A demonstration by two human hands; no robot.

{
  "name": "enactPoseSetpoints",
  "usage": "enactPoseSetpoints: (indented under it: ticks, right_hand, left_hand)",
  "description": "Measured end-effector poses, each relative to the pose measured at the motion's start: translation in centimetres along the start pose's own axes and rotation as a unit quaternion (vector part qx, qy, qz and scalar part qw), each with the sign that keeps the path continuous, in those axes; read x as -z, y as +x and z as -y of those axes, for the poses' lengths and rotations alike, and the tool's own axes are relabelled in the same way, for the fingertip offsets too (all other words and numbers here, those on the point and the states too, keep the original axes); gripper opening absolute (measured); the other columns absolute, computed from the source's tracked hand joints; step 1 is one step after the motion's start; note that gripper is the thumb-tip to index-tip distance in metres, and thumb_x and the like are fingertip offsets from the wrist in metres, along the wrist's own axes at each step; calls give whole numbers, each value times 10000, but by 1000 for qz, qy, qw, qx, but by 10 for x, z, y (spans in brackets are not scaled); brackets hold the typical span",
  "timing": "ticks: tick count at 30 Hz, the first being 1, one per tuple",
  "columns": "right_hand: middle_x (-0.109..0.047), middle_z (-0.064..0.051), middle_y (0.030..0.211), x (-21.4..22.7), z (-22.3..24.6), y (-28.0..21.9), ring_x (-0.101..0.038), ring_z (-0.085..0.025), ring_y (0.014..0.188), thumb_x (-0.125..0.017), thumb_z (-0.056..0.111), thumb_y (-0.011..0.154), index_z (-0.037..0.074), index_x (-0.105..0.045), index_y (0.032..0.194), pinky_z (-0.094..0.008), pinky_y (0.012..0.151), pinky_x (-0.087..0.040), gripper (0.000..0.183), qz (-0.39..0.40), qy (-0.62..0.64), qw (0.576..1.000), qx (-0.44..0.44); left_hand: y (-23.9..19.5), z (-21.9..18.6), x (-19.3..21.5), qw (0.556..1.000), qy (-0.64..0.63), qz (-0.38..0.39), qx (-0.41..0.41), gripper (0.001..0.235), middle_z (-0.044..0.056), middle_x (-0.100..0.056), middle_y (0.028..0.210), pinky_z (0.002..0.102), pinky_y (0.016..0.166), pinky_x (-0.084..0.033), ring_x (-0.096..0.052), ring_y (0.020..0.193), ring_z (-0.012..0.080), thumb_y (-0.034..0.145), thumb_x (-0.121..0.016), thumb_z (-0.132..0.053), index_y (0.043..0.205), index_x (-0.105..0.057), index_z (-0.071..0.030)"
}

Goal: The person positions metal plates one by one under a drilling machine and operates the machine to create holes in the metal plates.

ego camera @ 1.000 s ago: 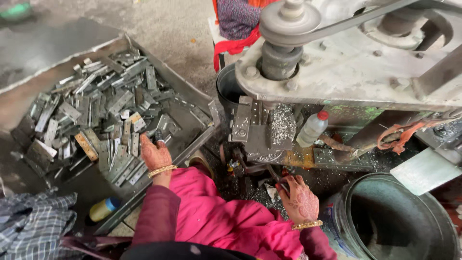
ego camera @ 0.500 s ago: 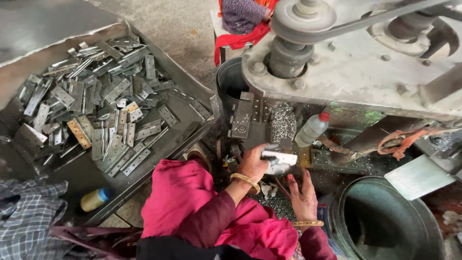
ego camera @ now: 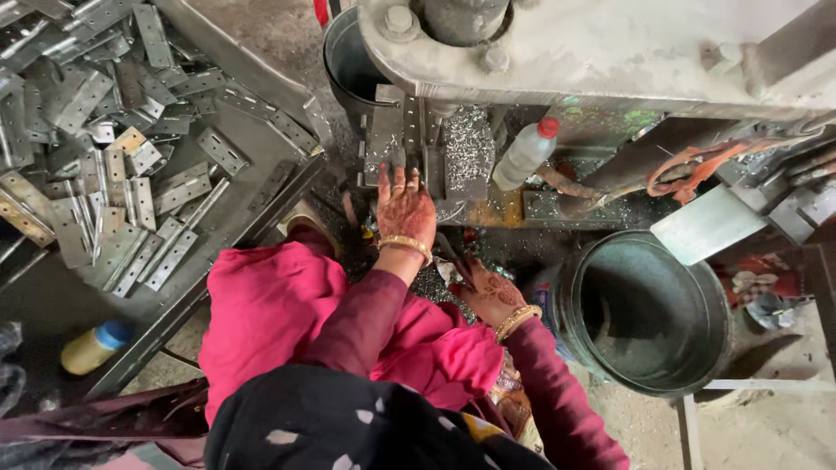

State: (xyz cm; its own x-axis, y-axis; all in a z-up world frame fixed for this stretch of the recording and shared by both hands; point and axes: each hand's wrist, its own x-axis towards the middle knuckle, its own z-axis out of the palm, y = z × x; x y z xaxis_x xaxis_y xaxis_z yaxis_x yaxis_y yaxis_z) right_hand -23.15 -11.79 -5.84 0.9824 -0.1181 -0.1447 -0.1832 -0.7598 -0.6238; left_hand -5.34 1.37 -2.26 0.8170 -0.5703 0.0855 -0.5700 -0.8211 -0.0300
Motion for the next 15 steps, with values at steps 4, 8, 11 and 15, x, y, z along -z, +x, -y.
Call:
enactPoseSetpoints:
  ticks: [4, 8, 11, 15]
  right_hand:
    - [-752, -209, 986, -52, -46, -6, -733, -399, 892, -637, 454, 913, 57, -632, 1230, -485, 782, -564, 507, -38, 74, 994, -76]
    - [-727, -220, 911, -105, -74, -8, -707, -411, 863, -690, 420, 920, 35, -657, 1062, -510, 765, -537, 411, -28, -1, 989, -147]
    - [-725, -203, 873, -85, -67, -5, -720, -387, 828, -655, 427, 934, 53, -656, 1011, -500, 744, -545, 382, 10, 24, 990, -141]
    - [-720, -209, 892, -52, -58, -8, -715, -400, 830, -609, 395, 947, 92, -658, 1035, -503, 723, -541, 319, 9, 10, 992, -124]
  left_hand:
    - [23, 1, 2, 999, 20, -4, 44, 477, 121, -494, 1543, 530, 1271, -20, -350, 1496, 268, 1018, -367, -196, 1402, -579, -8]
    - [13, 9, 1, 999, 11, -16, 35, 467, 122, -511, 1536, 531, 1272, -28, -360, 1494, 277, 1036, -352, -203, 1396, -594, -30]
    - [9, 19, 1, 999, -29, 5, 15, 458, 98, -503, 1536, 548, 1257, -26, -348, 1492, 297, 996, -369, -183, 1373, -604, -72]
    - [37, 20, -14, 999, -14, -29, 18, 425, 95, -501, 1572, 543, 1283, -39, -356, 1530, 289, 1060, -364, -205, 1376, -624, -91]
